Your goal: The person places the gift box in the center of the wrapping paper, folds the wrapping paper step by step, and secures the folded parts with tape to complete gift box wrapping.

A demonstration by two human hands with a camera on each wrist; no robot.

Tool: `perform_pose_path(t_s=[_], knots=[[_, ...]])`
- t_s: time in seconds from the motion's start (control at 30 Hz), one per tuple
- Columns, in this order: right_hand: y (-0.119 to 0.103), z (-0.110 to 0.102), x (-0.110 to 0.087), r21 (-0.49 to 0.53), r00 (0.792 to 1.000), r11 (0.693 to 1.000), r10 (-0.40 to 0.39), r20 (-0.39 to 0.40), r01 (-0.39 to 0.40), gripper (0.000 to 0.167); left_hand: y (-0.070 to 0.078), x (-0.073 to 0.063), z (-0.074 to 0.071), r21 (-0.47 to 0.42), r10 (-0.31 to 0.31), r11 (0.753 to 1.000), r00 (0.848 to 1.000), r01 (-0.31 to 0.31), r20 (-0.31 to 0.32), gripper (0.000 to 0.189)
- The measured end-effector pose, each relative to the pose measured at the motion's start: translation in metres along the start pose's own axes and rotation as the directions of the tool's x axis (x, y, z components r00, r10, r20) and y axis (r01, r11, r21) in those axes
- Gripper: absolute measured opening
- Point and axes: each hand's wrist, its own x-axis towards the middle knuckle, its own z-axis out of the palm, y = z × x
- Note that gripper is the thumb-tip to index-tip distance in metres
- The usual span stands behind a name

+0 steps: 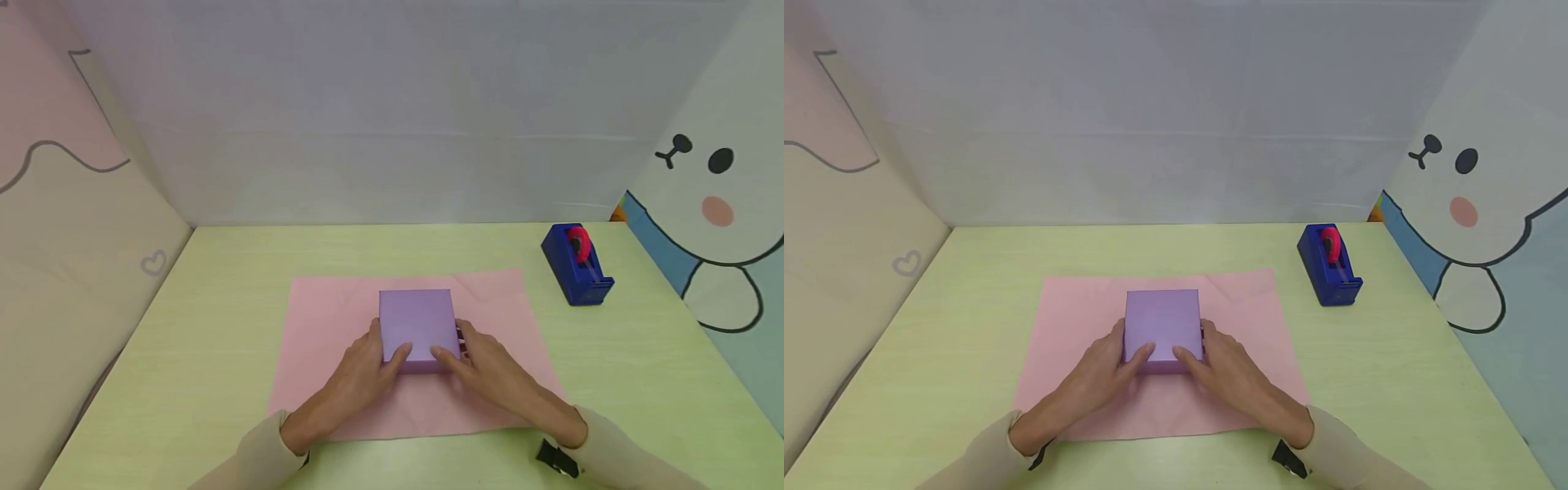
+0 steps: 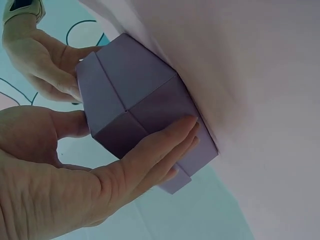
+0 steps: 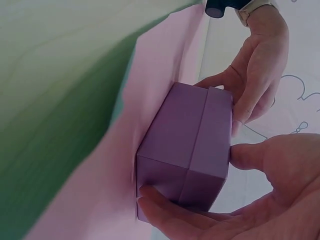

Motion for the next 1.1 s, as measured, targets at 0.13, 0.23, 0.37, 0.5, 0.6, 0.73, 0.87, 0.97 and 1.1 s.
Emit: perform_pose_path(t_s=[0.13, 0.23, 0.37, 0.5, 0.6, 0.73, 0.87, 0.97, 1.1], knots=[[0.0004, 0.0003, -0.0017, 0.015, 1.0, 1.0, -0.002, -0.005, 0.002, 0.058, -0.0014, -0.0001, 0.0019, -0.006, 0.009, 1.0, 1.0, -0.009, -0.006, 0.059], [0.0004, 0.0011, -0.0008, 0.03, 1.0, 0.999, 0.02, 0.003, -0.021, 0.058, -0.0015, -0.0001, 0.0017, -0.003, 0.011, 1.0, 1.0, -0.011, -0.012, 0.058], [0.0008, 0.0014, 0.0004, 0.026, 0.999, 0.998, 0.051, 0.005, -0.051, 0.058, -0.0014, -0.0001, 0.0016, -0.003, 0.002, 1.0, 1.0, -0.002, -0.007, 0.062], [0.0017, 0.0012, 0.0005, 0.03, 0.997, 0.997, 0.071, 0.005, -0.072, 0.056, -0.0015, -0.0005, 0.0011, -0.02, -0.026, 0.999, 0.999, 0.026, 0.019, 0.067], [0.002, 0.0015, 0.0001, 0.038, 0.997, 0.996, 0.079, 0.008, -0.079, 0.055, -0.0018, -0.0011, -0.0002, -0.026, -0.035, 0.999, 0.999, 0.036, 0.032, 0.071], [0.0032, 0.0016, -0.0003, 0.034, 0.997, 0.996, 0.078, 0.002, -0.078, 0.053, -0.0034, -0.0018, 0.0002, -0.022, -0.031, 0.999, 0.999, 0.032, 0.027, 0.07], [0.0048, 0.0016, -0.0001, 0.033, 0.997, 0.997, 0.077, -0.003, -0.076, 0.052, -0.0051, -0.0029, 0.0016, -0.018, -0.03, 0.999, 0.999, 0.03, 0.02, 0.07], [0.006, 0.0023, 0.0004, 0.025, 0.997, 0.997, 0.071, -0.007, -0.071, 0.053, -0.006, -0.0029, 0.0024, -0.017, -0.019, 1.0, 1.0, 0.02, 0.009, 0.069], [0.0061, 0.0023, 0.0012, 0.007, 0.998, 0.998, 0.065, -0.007, -0.065, 0.054, -0.007, -0.0025, 0.0038, -0.006, -0.003, 1.0, 1.0, 0.003, -0.015, 0.068]])
